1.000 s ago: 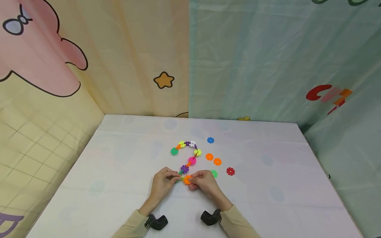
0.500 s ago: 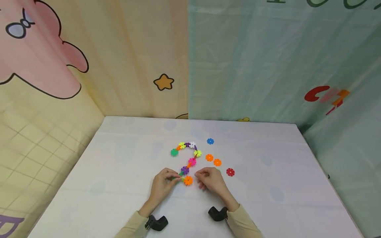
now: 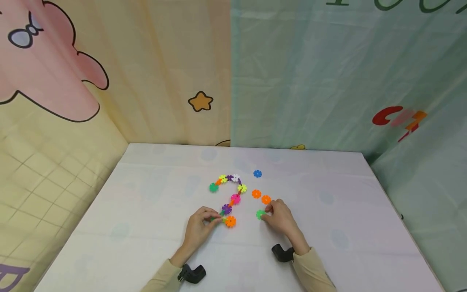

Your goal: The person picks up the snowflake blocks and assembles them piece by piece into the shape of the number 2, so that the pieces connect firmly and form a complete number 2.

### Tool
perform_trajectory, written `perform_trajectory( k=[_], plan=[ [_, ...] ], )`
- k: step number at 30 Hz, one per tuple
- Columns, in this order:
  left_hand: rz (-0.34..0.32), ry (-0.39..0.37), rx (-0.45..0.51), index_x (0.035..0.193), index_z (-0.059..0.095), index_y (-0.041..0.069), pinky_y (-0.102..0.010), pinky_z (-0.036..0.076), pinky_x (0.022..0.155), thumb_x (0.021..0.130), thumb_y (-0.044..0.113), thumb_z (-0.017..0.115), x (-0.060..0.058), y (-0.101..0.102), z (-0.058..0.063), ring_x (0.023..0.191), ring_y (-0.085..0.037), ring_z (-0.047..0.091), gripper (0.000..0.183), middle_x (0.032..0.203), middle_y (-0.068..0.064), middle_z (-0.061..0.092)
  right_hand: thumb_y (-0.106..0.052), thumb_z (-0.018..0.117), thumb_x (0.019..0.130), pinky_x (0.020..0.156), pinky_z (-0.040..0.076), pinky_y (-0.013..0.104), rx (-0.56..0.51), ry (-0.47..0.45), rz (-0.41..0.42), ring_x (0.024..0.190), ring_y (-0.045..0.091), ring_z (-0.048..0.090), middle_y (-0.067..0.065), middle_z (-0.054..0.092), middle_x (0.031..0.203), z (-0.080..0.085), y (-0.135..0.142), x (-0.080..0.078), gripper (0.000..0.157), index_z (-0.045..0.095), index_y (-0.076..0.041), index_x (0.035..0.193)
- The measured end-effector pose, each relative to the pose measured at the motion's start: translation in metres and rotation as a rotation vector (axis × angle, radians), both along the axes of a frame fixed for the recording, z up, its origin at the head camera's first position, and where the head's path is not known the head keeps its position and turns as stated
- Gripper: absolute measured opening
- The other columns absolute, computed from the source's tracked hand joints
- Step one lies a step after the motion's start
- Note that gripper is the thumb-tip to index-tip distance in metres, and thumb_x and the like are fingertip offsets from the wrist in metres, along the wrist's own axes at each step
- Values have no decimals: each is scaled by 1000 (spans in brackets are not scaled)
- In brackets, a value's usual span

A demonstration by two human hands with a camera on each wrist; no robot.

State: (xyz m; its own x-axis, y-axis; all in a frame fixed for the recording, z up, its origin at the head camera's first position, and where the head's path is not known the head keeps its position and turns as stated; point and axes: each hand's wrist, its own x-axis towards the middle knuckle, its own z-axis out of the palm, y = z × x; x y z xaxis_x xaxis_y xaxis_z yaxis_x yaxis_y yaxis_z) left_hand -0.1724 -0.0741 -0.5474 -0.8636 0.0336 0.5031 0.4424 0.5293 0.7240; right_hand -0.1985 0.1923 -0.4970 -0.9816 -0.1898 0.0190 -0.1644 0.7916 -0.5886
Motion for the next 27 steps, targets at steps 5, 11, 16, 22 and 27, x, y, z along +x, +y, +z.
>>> perform_trajectory(
  k=[5, 11, 16, 22, 27],
  plan=[
    [-12, 31, 13, 77, 75, 12, -22, 48, 57, 72, 12, 83, -1, -1, -1, 66, -10, 57, 10, 82, 6, 61, -15, 83, 73, 61, 35, 31, -47, -47, -35, 71, 19, 41, 7, 45, 78, -1, -3, 0, 28, 61, -2, 82],
    [-15, 13, 15, 78, 75, 14, -22, 48, 58, 73, 14, 82, -1, -1, 0, 67, -8, 56, 8, 83, 7, 61, -9, 83, 71, 61, 36, 30, -59, -56, -32, 70, 19, 42, 6, 45, 80, -3, -8, -1, 28, 61, -1, 86],
    [-16, -4, 14, 79, 75, 13, -22, 48, 59, 74, 14, 81, 0, 0, 0, 68, -9, 57, 8, 84, 7, 61, -2, 78, 74, 62, 46, 27, -182, -8, 45, 68, 14, 51, -1, 55, 75, -8, -18, 2, 21, 60, -7, 83],
    [-17, 2, 14, 78, 75, 13, -21, 48, 59, 73, 14, 82, 0, 0, 0, 68, -9, 57, 9, 83, 6, 61, -3, 76, 79, 63, 51, 25, -246, 65, 193, 69, 10, 55, -6, 59, 75, -16, -34, 10, 19, 59, -11, 83],
    [-15, 8, 10, 78, 75, 14, -20, 48, 59, 73, 14, 82, 0, 0, 0, 67, -8, 57, 8, 84, 7, 61, -3, 76, 79, 62, 50, 24, -277, 83, 211, 69, 10, 55, -7, 60, 76, -18, -40, 12, 20, 59, -12, 83]
  ],
)
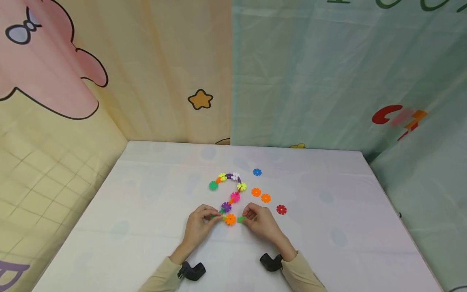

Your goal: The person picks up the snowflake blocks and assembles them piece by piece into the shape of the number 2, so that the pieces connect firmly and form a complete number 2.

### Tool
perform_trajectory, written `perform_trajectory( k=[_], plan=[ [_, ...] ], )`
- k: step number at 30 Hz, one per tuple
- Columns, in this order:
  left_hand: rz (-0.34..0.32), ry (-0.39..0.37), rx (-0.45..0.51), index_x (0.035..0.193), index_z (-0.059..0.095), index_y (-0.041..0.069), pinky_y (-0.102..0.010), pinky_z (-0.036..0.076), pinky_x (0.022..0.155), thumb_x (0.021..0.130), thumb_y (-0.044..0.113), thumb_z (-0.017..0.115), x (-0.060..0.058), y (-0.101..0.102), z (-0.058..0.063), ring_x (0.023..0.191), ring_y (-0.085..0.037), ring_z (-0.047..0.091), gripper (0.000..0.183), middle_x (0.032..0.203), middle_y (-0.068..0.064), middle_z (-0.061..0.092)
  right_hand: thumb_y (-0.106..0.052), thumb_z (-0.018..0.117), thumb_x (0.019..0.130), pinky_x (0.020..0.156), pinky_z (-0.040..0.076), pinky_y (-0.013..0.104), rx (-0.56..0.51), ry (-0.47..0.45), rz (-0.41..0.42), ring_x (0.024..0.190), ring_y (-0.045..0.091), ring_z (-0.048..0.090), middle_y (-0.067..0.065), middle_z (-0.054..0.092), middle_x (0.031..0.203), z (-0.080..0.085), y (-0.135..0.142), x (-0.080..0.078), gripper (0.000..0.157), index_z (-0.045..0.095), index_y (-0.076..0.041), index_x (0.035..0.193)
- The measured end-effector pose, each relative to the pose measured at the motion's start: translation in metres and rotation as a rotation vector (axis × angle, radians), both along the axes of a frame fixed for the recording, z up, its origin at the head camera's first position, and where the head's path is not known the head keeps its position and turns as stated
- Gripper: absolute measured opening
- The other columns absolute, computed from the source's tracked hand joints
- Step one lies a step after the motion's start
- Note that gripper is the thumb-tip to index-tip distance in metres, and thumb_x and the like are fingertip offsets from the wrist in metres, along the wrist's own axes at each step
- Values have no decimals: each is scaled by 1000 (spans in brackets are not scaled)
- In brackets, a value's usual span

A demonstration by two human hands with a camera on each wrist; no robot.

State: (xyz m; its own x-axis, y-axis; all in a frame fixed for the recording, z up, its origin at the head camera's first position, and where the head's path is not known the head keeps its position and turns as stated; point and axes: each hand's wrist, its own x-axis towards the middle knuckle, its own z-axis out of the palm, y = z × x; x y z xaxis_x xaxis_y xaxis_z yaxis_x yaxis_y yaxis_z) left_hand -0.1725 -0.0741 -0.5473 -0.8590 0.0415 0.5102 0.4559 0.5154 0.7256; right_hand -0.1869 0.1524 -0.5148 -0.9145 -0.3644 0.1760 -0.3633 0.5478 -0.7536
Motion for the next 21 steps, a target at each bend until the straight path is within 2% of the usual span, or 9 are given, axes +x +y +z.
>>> perform_trajectory(
  k=[12, 21],
  plan=[
    [-17, 30, 8, 78, 75, 12, -19, 48, 59, 73, 12, 82, -3, 0, -2, 67, -8, 58, 9, 83, 7, 61, -5, 75, 81, 54, 48, 22, -28, -10, 44, 59, 8, 51, -8, 57, 71, -3, -3, -2, 18, 61, -13, 86],
    [4, -3, 8, 77, 76, 13, -20, 47, 57, 71, 13, 83, -2, 0, 0, 65, -6, 55, 9, 75, 9, 58, -4, 77, 78, 55, 50, 23, -36, 17, 43, 59, 7, 53, -9, 59, 69, -5, -6, 1, 15, 65, -12, 75]
  ],
)
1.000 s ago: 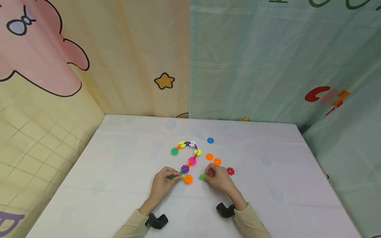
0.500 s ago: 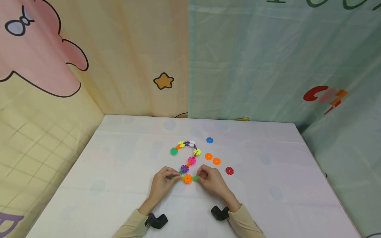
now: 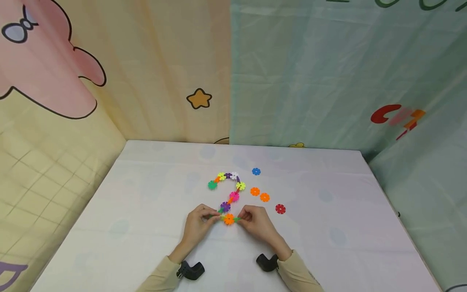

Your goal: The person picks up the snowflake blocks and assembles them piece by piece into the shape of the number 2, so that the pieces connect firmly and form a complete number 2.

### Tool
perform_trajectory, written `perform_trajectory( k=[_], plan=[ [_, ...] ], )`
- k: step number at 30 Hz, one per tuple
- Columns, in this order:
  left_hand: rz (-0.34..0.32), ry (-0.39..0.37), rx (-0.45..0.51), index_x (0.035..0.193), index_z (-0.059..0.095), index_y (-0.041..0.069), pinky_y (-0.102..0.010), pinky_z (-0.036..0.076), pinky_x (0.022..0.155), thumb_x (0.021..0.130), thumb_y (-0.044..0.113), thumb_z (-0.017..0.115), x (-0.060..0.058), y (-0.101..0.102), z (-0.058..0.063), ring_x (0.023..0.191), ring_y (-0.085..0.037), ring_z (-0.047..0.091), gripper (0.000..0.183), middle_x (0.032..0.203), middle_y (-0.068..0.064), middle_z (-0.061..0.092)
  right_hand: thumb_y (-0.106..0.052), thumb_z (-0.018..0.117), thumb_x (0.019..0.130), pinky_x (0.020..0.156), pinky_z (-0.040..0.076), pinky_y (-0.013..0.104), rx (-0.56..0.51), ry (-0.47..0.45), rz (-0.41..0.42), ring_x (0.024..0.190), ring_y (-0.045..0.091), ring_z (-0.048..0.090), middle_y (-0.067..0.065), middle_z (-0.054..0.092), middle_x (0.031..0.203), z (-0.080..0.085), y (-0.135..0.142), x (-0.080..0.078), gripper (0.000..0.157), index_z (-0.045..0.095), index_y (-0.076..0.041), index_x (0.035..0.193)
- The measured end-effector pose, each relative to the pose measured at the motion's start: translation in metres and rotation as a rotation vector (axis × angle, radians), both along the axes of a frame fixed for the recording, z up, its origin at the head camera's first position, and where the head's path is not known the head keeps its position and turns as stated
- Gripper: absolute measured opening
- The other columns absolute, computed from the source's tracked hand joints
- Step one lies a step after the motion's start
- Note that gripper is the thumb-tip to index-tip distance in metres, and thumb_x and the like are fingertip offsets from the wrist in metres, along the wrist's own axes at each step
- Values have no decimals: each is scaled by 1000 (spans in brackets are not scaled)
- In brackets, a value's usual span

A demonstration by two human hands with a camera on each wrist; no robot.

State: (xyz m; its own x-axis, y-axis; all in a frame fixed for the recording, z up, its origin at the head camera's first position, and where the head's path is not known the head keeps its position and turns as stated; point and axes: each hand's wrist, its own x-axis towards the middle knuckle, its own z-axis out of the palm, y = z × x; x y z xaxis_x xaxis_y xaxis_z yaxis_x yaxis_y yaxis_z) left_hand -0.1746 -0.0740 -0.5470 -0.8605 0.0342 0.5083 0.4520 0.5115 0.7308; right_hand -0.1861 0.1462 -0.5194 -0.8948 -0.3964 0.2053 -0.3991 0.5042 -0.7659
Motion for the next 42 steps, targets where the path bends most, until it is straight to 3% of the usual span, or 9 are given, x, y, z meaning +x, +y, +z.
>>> perform_trajectory(
  k=[11, 26, 38, 42],
  plan=[
    [0, -61, -4, 77, 77, 13, -21, 44, 54, 72, 13, 83, 5, -3, 1, 61, -5, 54, 7, 65, 12, 52, -1, 78, 76, 54, 50, 23, -21, 19, 7, 56, 6, 51, -10, 60, 66, -1, -5, 3, 21, 63, -13, 69],
    [-9, -60, 17, 74, 76, 12, -21, 44, 53, 71, 12, 83, 2, -3, 3, 59, -4, 51, 8, 65, 11, 54, 0, 80, 73, 51, 48, 22, -52, 74, -4, 55, 5, 50, -10, 61, 66, -4, -4, -2, 26, 61, -15, 65],
    [-3, -75, 41, 74, 75, 11, -22, 47, 53, 71, 9, 83, 0, -2, 3, 59, -5, 55, 9, 65, 9, 57, -1, 80, 74, 51, 48, 22, -78, 106, 80, 56, 5, 52, -7, 64, 70, -7, 1, -11, 26, 59, -15, 65],
    [-1, -80, 45, 74, 75, 11, -22, 47, 53, 71, 9, 83, 1, -2, 3, 60, -5, 57, 8, 66, 9, 58, -2, 80, 75, 52, 49, 23, -89, 77, 90, 57, 6, 54, -7, 65, 72, -8, 2, -13, 27, 58, -15, 66]
  ],
)
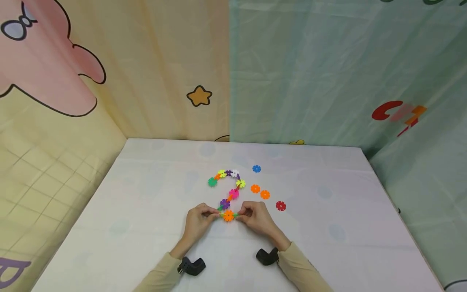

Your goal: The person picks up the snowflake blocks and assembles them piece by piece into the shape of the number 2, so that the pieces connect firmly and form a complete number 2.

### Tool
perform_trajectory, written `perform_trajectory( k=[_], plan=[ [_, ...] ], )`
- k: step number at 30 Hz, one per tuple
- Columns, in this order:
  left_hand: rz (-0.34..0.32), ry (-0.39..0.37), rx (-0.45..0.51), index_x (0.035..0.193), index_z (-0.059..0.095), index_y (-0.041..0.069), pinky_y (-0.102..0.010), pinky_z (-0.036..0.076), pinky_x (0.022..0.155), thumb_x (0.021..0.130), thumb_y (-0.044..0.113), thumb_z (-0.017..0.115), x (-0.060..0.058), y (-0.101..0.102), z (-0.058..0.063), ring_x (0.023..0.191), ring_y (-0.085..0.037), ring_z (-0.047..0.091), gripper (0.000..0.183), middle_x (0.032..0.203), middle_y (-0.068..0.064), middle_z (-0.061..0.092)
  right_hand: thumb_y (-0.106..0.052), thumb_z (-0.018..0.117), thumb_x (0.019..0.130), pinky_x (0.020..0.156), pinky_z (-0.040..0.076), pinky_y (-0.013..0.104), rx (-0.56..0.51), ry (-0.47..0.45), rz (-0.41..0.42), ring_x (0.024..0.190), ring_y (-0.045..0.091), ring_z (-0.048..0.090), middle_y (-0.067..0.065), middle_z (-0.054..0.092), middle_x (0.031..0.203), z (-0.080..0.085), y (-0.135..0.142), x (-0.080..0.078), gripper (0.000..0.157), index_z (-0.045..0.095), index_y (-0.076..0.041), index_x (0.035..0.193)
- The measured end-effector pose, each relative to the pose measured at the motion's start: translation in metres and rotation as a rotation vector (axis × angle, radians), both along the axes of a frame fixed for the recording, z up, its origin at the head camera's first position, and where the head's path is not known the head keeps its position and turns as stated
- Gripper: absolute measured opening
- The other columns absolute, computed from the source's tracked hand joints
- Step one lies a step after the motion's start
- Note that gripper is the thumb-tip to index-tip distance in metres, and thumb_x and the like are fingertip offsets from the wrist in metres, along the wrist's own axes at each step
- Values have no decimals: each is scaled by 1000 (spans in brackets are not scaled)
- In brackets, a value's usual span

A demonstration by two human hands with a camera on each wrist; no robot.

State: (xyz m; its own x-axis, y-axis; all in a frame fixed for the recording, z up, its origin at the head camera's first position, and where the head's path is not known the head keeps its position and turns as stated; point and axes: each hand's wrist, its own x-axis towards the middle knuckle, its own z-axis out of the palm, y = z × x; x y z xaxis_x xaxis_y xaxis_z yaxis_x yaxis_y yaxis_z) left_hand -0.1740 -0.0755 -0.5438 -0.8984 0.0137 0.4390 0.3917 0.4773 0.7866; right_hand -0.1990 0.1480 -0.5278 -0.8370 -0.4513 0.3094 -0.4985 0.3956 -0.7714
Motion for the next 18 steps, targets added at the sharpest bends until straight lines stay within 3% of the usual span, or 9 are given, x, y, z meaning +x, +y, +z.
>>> perform_trajectory(
  k=[10, 18],
  plan=[
    [21, -11, -14, 74, 75, 11, -22, 47, 54, 72, 9, 83, 0, 0, 1, 60, -5, 56, 8, 65, 9, 56, -3, 78, 78, 52, 46, 22, -9, -41, 4, 57, 8, 50, -6, 62, 71, 0, -4, -2, 25, 57, -13, 68],
    [38, -13, -48, 76, 75, 11, -21, 48, 56, 74, 12, 82, 3, 2, 0, 61, -5, 56, 7, 68, 9, 56, -8, 75, 82, 52, 45, 22, 66, -87, -30, 57, 7, 49, -8, 58, 71, 3, -3, 2, 19, 58, -14, 78]
  ],
)
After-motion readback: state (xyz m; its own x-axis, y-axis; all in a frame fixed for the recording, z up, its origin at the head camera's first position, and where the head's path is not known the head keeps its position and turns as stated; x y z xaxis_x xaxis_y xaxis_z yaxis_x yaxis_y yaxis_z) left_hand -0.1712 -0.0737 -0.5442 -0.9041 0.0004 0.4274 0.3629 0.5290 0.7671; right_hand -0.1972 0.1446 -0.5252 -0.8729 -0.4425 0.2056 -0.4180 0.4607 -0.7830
